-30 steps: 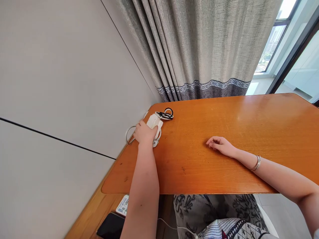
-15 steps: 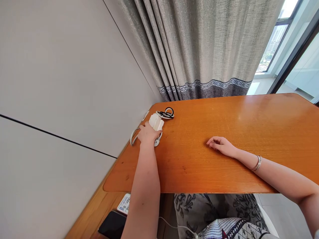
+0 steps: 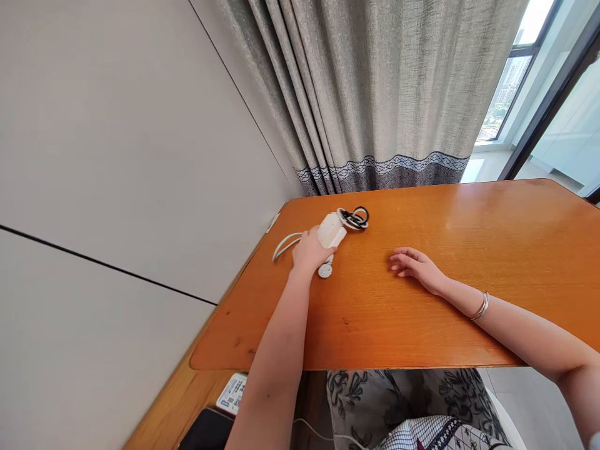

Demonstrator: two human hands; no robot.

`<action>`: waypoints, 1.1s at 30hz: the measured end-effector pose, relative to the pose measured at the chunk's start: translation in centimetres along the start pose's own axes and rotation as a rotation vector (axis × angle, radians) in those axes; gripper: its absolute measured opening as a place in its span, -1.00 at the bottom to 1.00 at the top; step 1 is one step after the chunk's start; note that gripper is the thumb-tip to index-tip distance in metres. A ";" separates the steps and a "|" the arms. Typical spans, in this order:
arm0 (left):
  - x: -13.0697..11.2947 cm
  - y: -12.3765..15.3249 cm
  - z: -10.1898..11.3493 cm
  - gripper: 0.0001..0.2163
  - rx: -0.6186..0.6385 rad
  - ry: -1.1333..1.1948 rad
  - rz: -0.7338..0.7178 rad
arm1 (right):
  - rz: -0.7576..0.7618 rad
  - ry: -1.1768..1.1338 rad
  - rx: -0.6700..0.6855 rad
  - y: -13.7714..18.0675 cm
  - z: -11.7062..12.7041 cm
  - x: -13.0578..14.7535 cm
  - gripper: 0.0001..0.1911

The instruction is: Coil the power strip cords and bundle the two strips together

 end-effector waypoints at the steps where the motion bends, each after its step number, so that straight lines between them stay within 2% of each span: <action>1: -1.3 0.2 -0.4 -0.29 0.012 0.027 -0.054 | -0.031 -0.086 -0.020 -0.1 0.2 0.1 -0.73; 5: -5.9 1.7 -1.5 -0.24 0.046 0.118 -0.242 | -0.155 -0.359 -0.047 -0.5 0.9 0.9 -0.63; 8: -7.8 2.6 -1.9 -0.24 0.052 0.109 -0.352 | -0.204 -0.466 -0.085 -0.5 1.2 1.4 -0.57; 12: -7.8 2.7 -1.9 -0.23 0.060 0.066 -0.437 | -0.214 -0.558 -0.163 -0.4 1.6 1.7 -0.56; 18: -6.7 2.2 -1.9 -0.24 0.049 0.004 -0.583 | -0.273 -0.550 -0.105 -0.5 1.6 1.8 -0.37; 20: -6.7 2.2 -2.0 -0.25 0.060 -0.013 -0.614 | -0.293 -0.557 -0.089 -0.6 1.7 1.9 -0.41; 23: -6.8 2.3 -1.9 -0.27 0.047 -0.038 -0.652 | -0.296 -0.545 -0.087 -0.6 1.7 1.9 -0.63; 26: -7.3 2.5 -1.6 -0.31 -0.045 -0.056 -0.739 | -0.281 -0.510 -0.127 -0.6 1.5 2.0 -0.83; 29: -8.4 3.4 -1.0 -0.35 -0.168 -0.040 -0.830 | -0.278 -0.464 -0.173 -0.4 1.1 1.9 -0.86; 33: -11.0 5.1 -1.4 -0.48 -0.222 -0.024 -0.985 | -0.247 -0.384 -0.152 -0.1 0.6 1.7 -0.91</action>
Point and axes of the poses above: each hand's wrist, its own y-axis away from the middle knuckle, its own z-axis out of the back of the hand, x = y × z, the point moved 4 cm from there along -y, towards the middle knuckle, and after that the axes turned 8 degrees about -z, right-handed, at the moved point
